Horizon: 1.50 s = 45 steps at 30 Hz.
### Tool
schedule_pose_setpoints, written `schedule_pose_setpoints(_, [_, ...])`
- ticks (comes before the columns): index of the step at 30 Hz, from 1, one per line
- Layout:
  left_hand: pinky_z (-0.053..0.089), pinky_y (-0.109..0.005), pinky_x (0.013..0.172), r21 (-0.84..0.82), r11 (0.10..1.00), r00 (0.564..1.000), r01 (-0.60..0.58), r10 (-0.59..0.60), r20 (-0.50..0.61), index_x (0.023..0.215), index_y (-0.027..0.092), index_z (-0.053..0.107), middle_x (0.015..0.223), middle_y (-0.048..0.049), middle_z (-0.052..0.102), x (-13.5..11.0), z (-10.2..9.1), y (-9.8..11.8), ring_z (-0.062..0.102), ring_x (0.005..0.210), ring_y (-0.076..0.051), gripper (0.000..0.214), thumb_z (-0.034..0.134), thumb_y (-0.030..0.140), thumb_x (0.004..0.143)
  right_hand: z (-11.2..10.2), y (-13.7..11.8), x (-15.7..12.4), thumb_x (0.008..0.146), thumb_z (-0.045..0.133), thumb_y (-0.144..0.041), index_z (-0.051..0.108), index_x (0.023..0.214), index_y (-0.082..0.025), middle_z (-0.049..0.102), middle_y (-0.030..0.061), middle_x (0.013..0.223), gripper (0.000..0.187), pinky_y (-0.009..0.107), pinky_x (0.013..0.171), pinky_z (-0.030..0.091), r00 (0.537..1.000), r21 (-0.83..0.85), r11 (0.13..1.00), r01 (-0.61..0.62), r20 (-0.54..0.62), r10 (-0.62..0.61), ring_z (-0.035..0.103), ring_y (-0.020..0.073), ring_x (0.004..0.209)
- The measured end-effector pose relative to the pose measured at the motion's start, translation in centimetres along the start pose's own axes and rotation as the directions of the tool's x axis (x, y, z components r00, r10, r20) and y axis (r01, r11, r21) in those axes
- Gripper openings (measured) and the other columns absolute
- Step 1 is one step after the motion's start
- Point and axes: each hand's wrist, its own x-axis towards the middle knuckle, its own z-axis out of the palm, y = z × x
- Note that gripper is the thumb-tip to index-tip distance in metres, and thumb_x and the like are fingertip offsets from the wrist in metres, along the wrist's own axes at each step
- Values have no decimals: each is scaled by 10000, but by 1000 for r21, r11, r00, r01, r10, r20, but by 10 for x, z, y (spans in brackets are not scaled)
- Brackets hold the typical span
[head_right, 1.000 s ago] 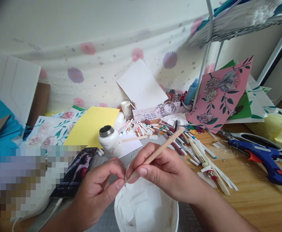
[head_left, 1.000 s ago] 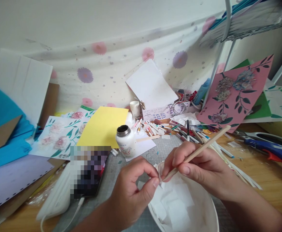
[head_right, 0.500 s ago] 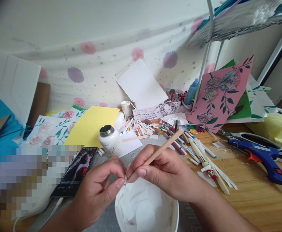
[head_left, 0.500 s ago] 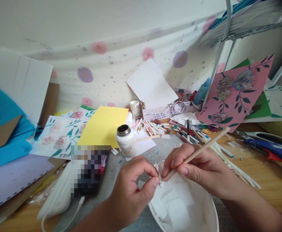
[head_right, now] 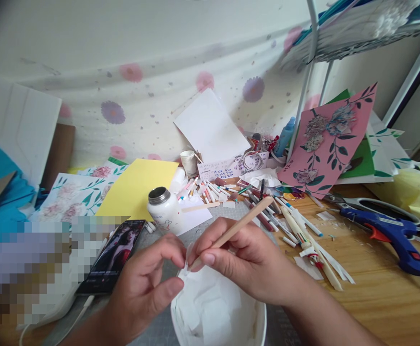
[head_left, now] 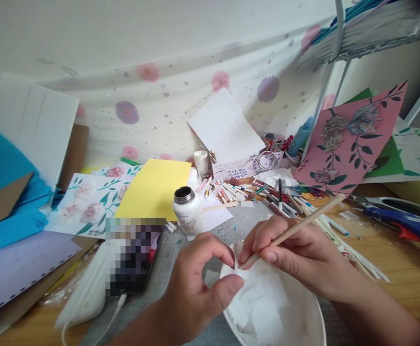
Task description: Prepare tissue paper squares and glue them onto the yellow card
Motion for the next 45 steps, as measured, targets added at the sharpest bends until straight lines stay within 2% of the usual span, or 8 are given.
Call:
schedule_pose_setpoints(6, [439,-283,665,93,993,996,73,-68,-55,732,190,589,698,-5,600,4,3,3,579,675,-163,100,573,149,821,-1,0,0,977,600,-217,700,963,-172,741,78,909,110,285,771,577,1000,-10,1000,-13,-5,13,721,172,882])
schedule_pose_setpoints(19, [359,-240,608,-150,952,959,266,-277,-58,739,199,582,680,27,543,-2,-1,-11,446,653,-139,137,624,251,859,-35,2,-2,956,637,-197,717,991,-196,780,61,918,87,296,734,611,998,282,959,13,-56,3,765,181,793])
schedule_pose_setpoints(26, [342,-250,588,-129,950,951,283,-295,-89,729,200,569,672,29,523,-1,-3,-15,430,645,-142,145,616,261,851,-46,-4,-5,933,664,-226,721,945,-219,790,47,849,59,260,662,615,995,349,936,50,-97,-17,763,179,721])
schedule_pose_setpoints(29, [390,-262,640,-48,975,974,216,-219,-51,721,195,579,726,11,603,4,-2,-8,523,684,-149,111,588,183,832,-47,-6,-5,924,674,-229,718,933,-226,784,39,818,46,275,659,618,994,346,935,73,-105,-39,756,186,722])
schedule_pose_setpoints(32, [421,-314,765,88,996,998,9,-15,69,696,183,598,755,-4,676,8,1,1,609,745,-169,128,588,72,759,-46,-5,-5,934,664,-221,715,944,-213,786,46,836,52,274,664,614,997,343,938,51,-70,-28,761,180,714])
schedule_pose_setpoints(35, [402,-373,862,178,972,981,-152,126,149,745,177,633,798,-26,707,8,2,5,630,801,-198,122,659,60,717,-42,-2,-5,950,647,-218,708,964,-201,785,61,875,65,290,682,614,1000,329,944,-7,-21,15,763,183,750])
schedule_pose_setpoints(41, [415,-350,775,135,970,979,-201,205,-18,839,204,613,784,-19,642,3,2,2,578,767,-189,35,629,188,866,-26,2,-3,956,644,-222,695,963,-188,774,59,897,62,302,739,601,996,282,956,-85,6,87,760,172,788])
schedule_pose_setpoints(45, [414,-355,787,150,976,988,-155,157,-1,842,201,609,781,-14,632,1,4,3,573,756,-190,109,684,276,867,-11,1,-1,966,629,-223,693,973,-184,765,55,889,75,284,768,591,996,281,955,-92,22,90,749,161,836])
